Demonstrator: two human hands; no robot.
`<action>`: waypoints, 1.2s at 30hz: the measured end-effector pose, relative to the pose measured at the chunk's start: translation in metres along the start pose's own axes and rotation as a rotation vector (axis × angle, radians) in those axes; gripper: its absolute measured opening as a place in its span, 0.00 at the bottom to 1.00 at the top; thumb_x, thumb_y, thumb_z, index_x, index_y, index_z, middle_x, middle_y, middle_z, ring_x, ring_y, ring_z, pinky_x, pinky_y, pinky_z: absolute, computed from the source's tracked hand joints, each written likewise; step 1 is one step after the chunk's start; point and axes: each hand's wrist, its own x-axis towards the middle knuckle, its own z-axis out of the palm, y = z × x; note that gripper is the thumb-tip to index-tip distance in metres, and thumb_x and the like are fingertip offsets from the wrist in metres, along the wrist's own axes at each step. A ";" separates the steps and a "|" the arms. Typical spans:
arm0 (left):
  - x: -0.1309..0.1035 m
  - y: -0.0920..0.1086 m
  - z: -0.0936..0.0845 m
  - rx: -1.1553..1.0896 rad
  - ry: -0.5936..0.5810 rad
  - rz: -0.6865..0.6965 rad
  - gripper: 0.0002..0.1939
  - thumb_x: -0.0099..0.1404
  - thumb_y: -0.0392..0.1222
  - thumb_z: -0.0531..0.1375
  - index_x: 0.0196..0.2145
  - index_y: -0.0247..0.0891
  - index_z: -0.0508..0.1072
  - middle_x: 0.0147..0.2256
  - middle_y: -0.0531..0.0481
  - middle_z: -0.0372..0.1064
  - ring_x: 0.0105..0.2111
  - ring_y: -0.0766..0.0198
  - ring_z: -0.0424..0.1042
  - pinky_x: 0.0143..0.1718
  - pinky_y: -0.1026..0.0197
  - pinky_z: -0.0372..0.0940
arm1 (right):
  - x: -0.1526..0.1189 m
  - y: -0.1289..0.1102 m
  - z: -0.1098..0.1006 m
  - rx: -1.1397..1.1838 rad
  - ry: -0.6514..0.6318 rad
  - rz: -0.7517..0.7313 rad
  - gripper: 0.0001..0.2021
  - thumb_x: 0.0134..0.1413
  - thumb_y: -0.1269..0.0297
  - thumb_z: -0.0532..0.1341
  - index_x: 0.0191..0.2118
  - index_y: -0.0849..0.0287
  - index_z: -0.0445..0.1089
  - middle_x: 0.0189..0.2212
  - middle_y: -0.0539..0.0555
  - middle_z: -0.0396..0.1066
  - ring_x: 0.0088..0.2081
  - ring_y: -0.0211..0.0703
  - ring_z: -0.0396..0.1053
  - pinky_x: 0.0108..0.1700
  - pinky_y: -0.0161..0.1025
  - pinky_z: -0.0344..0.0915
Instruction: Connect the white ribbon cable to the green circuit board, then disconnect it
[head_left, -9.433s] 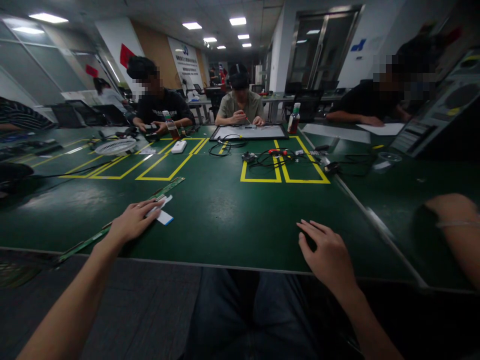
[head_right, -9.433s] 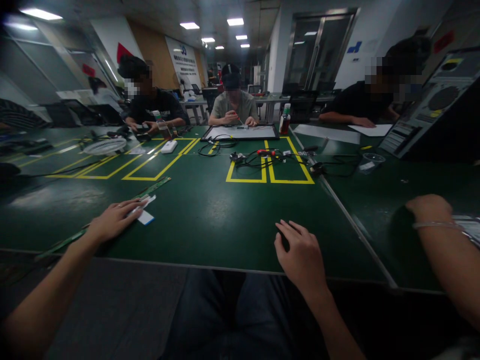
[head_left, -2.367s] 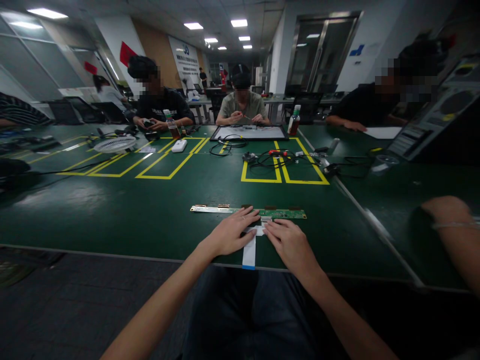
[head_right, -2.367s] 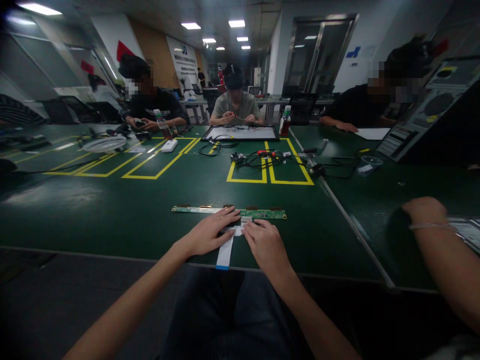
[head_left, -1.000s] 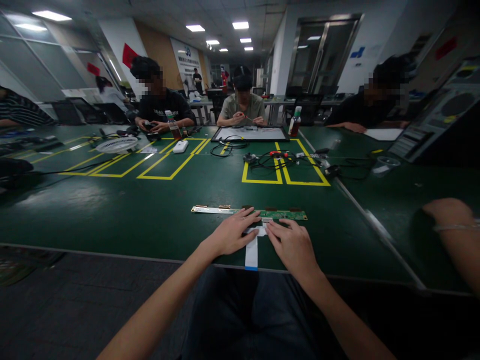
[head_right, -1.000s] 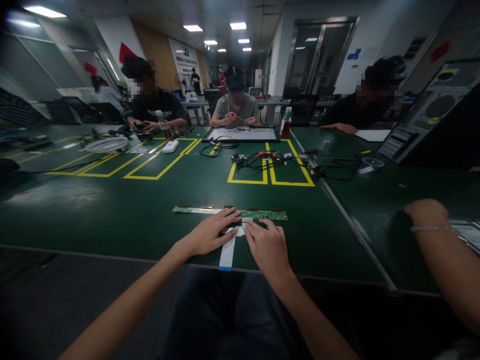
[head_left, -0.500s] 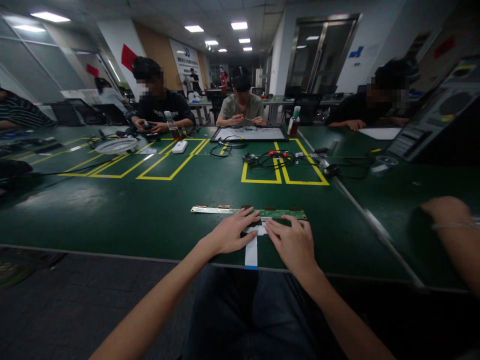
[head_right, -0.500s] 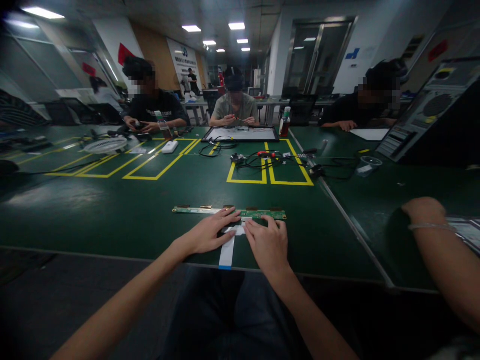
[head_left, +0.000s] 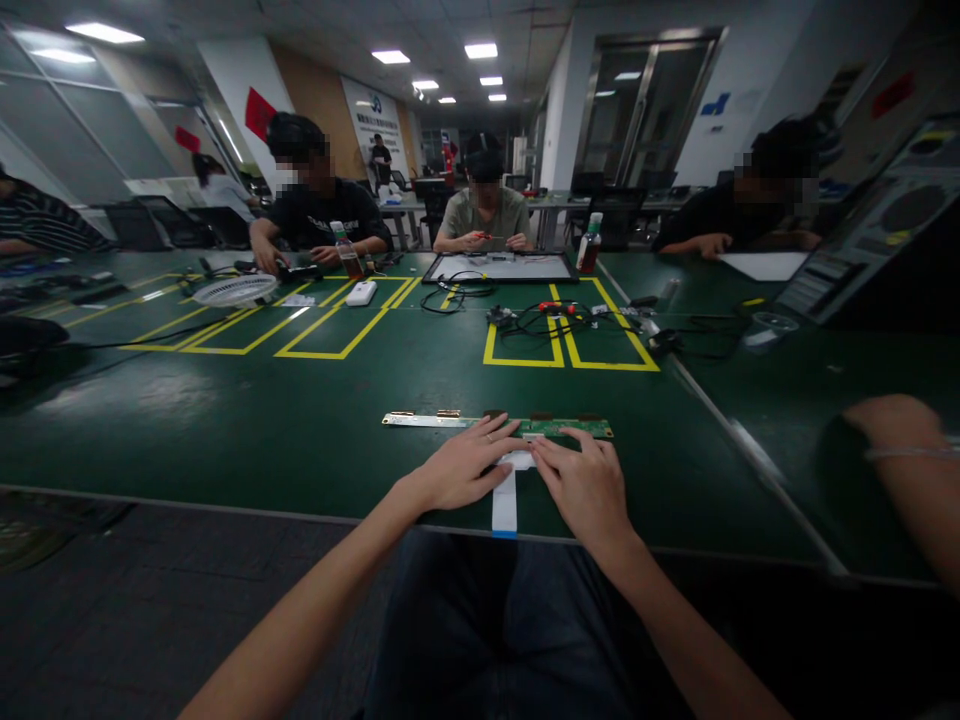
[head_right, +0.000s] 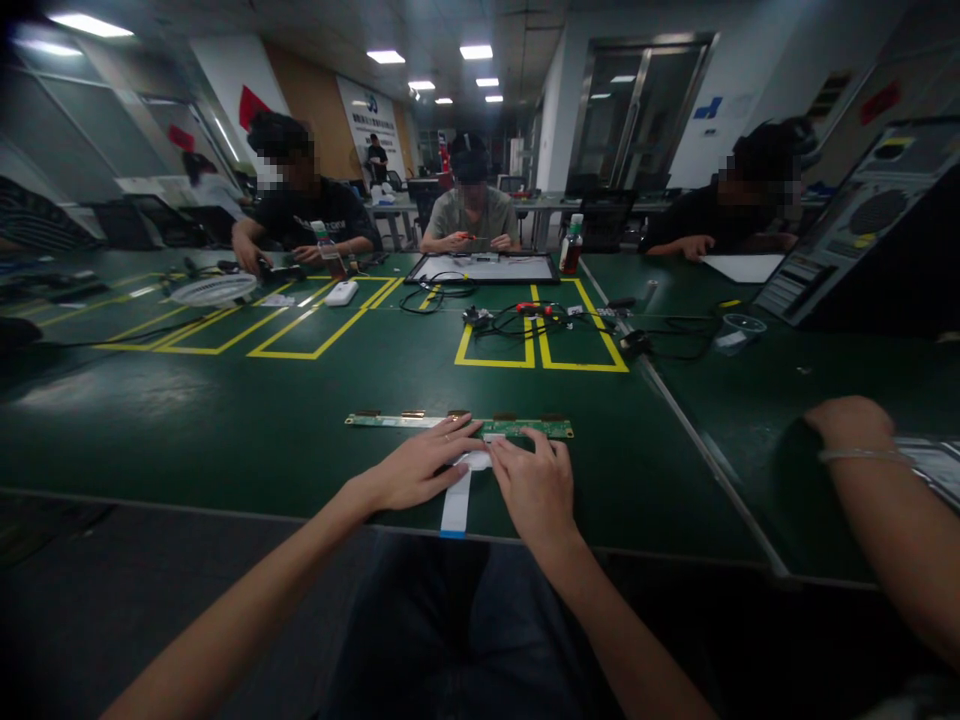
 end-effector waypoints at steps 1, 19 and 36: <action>0.000 0.000 -0.001 -0.001 -0.006 0.002 0.23 0.80 0.48 0.48 0.69 0.50 0.62 0.74 0.47 0.50 0.76 0.52 0.46 0.74 0.39 0.47 | 0.000 0.000 0.000 0.003 -0.004 -0.003 0.14 0.73 0.62 0.57 0.52 0.51 0.81 0.51 0.55 0.81 0.58 0.55 0.71 0.52 0.53 0.63; 0.000 -0.003 0.000 0.016 -0.005 0.033 0.23 0.80 0.44 0.50 0.69 0.54 0.66 0.76 0.54 0.42 0.76 0.51 0.43 0.74 0.38 0.47 | -0.002 0.007 0.007 0.114 -0.030 0.002 0.16 0.68 0.64 0.59 0.55 0.48 0.79 0.54 0.53 0.79 0.59 0.55 0.71 0.57 0.55 0.69; 0.000 0.006 -0.005 0.092 -0.051 0.023 0.24 0.80 0.44 0.49 0.69 0.52 0.66 0.74 0.53 0.51 0.76 0.48 0.44 0.74 0.37 0.48 | -0.010 0.019 -0.002 0.217 -0.010 -0.003 0.19 0.69 0.66 0.57 0.59 0.52 0.77 0.58 0.52 0.77 0.62 0.51 0.69 0.63 0.52 0.68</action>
